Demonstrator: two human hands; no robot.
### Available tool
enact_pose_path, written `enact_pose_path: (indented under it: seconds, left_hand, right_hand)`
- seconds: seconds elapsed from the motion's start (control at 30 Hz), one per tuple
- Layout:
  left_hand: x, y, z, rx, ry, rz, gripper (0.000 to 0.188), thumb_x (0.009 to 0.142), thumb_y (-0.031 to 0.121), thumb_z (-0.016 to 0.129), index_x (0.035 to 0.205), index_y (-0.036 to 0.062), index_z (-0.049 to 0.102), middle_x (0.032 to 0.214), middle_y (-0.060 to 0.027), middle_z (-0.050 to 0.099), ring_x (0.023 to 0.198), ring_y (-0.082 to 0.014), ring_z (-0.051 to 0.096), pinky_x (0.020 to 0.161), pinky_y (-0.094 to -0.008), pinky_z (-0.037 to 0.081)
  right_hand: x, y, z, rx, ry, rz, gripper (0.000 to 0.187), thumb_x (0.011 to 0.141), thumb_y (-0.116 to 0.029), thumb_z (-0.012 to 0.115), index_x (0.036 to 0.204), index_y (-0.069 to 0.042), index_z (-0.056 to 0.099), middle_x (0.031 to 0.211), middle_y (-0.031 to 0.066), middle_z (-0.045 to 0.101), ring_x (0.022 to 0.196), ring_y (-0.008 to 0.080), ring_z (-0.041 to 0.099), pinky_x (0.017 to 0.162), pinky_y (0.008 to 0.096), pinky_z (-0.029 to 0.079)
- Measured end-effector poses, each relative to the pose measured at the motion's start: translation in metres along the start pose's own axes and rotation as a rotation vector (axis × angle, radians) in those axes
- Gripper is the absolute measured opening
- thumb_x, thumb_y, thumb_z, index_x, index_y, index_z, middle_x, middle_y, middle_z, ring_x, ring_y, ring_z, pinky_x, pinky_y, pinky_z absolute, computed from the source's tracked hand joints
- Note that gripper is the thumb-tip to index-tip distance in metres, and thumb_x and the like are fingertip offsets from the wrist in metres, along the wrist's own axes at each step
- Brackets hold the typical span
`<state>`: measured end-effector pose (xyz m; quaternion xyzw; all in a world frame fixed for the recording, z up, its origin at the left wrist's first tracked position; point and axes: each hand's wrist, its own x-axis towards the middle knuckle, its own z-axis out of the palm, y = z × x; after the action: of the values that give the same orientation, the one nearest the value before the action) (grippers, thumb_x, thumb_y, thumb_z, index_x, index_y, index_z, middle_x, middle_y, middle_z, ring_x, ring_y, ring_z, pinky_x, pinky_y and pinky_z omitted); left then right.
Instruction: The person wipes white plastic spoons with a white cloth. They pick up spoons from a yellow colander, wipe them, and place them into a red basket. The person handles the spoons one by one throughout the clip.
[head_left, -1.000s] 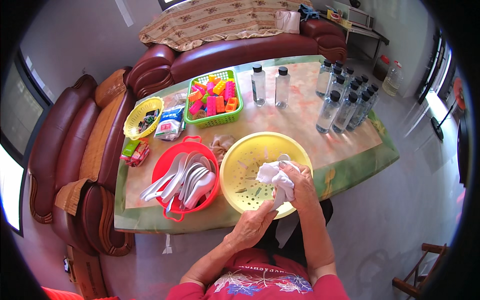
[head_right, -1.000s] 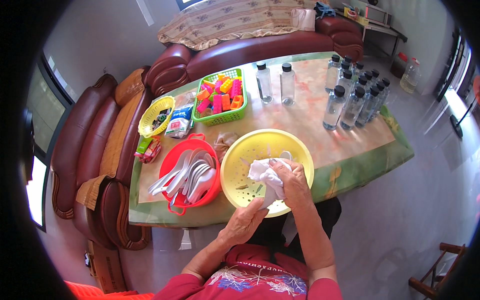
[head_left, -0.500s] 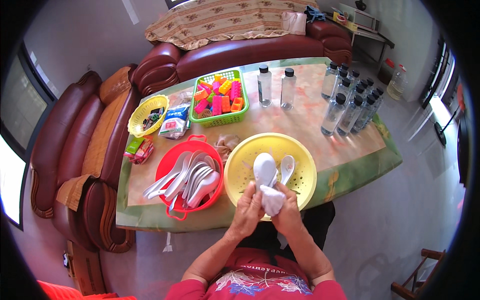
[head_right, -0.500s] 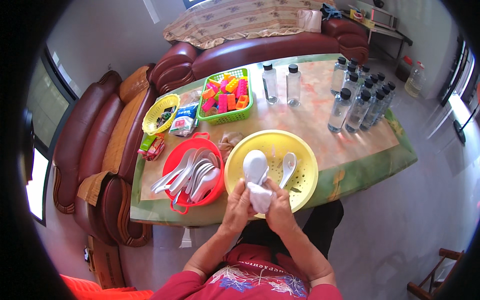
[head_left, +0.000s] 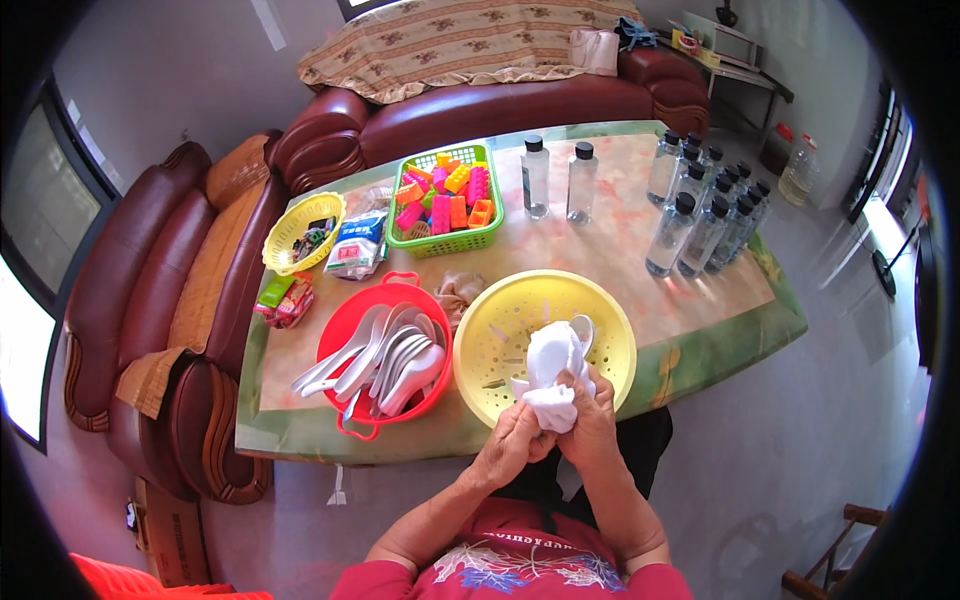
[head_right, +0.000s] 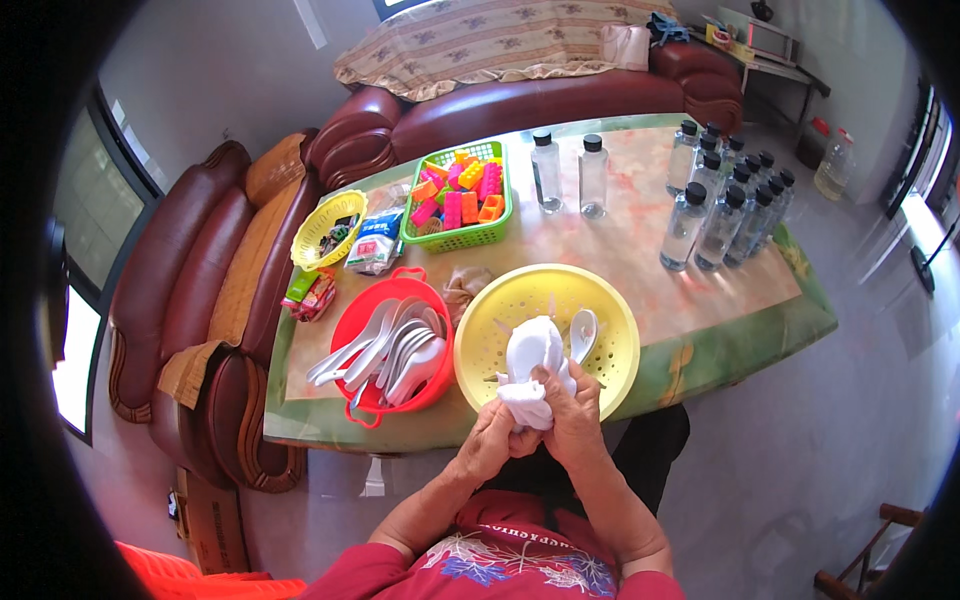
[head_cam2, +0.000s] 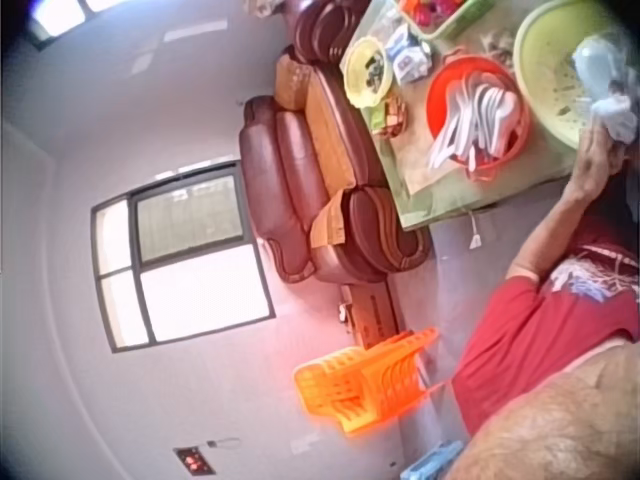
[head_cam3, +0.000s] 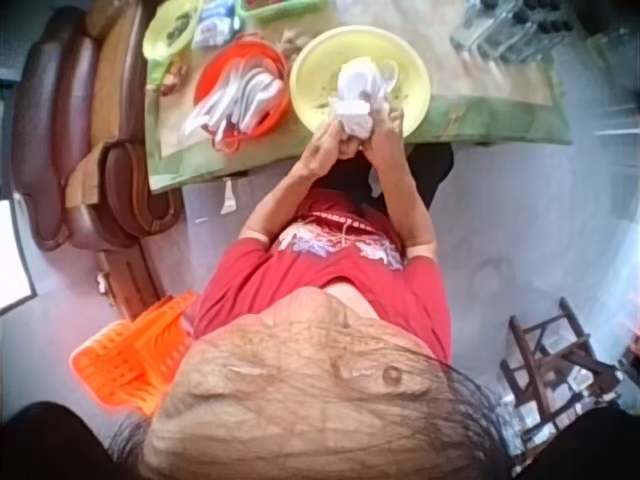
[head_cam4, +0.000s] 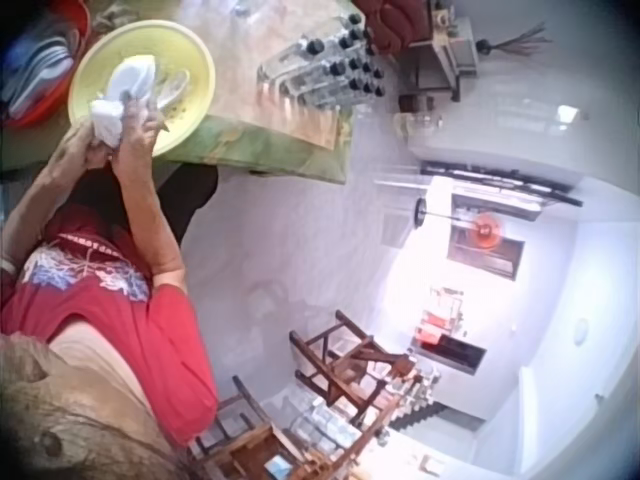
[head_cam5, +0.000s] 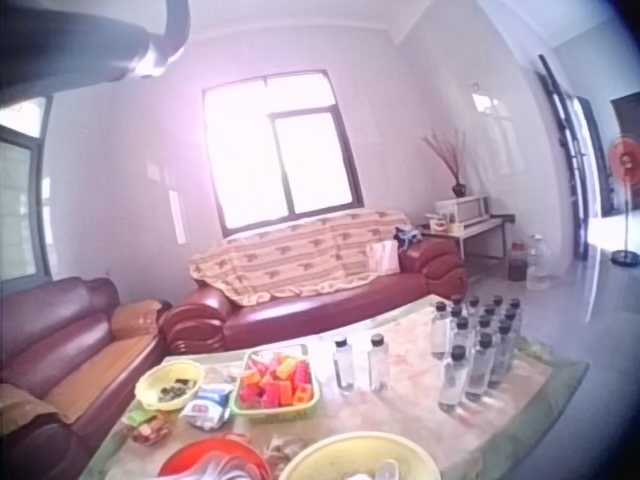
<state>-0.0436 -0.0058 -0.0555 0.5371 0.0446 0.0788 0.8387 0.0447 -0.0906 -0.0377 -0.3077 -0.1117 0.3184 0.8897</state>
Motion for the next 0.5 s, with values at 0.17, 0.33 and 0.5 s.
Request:
enact_pose_path:
  seconds: [0.17, 0.33, 0.5]
  left_hand:
    - [-0.001, 0.006, -0.002, 0.071, 0.026, -0.072, 0.041, 0.097, 0.039, 0.032, 0.109, 0.0015, 0.046, 0.074, -0.0018, 0.046, 0.061, -0.0090, 0.045, 0.056, -0.0218, 0.036]
    - [0.006, 0.004, 0.010, 0.333, 0.378, 0.304, 0.049, 0.096, 0.028, 0.043, 0.135, 0.0042, 0.027, 0.121, -0.0098, 0.046, 0.109, -0.0158, 0.046, 0.094, -0.0264, 0.036]
    - [0.019, 0.030, 0.022, 0.031, 0.285, 0.250, 0.053, 0.096, 0.018, 0.042, 0.143, 0.0071, 0.017, 0.132, -0.0132, 0.042, 0.117, -0.0186, 0.044, 0.100, -0.0303, 0.034]
  right_hand:
    - [-0.009, -0.009, 0.010, -0.254, 0.074, -0.185, 0.019, 0.085, -0.004, 0.061, 0.101, 0.004, 0.059, 0.084, 0.0028, 0.063, 0.071, 0.0082, 0.059, 0.064, 0.0227, 0.048]
    - [-0.002, -0.013, 0.017, -0.740, 0.113, -0.486, 0.014, 0.081, -0.001, 0.063, 0.093, 0.004, 0.059, 0.077, 0.0048, 0.060, 0.066, 0.0111, 0.057, 0.060, 0.0221, 0.045]
    - [0.015, 0.001, 0.007, -1.305, -0.137, -0.921, 0.028, 0.073, -0.003, 0.066, 0.099, 0.005, 0.059, 0.085, 0.0131, 0.059, 0.079, 0.0237, 0.057, 0.069, 0.0330, 0.047]
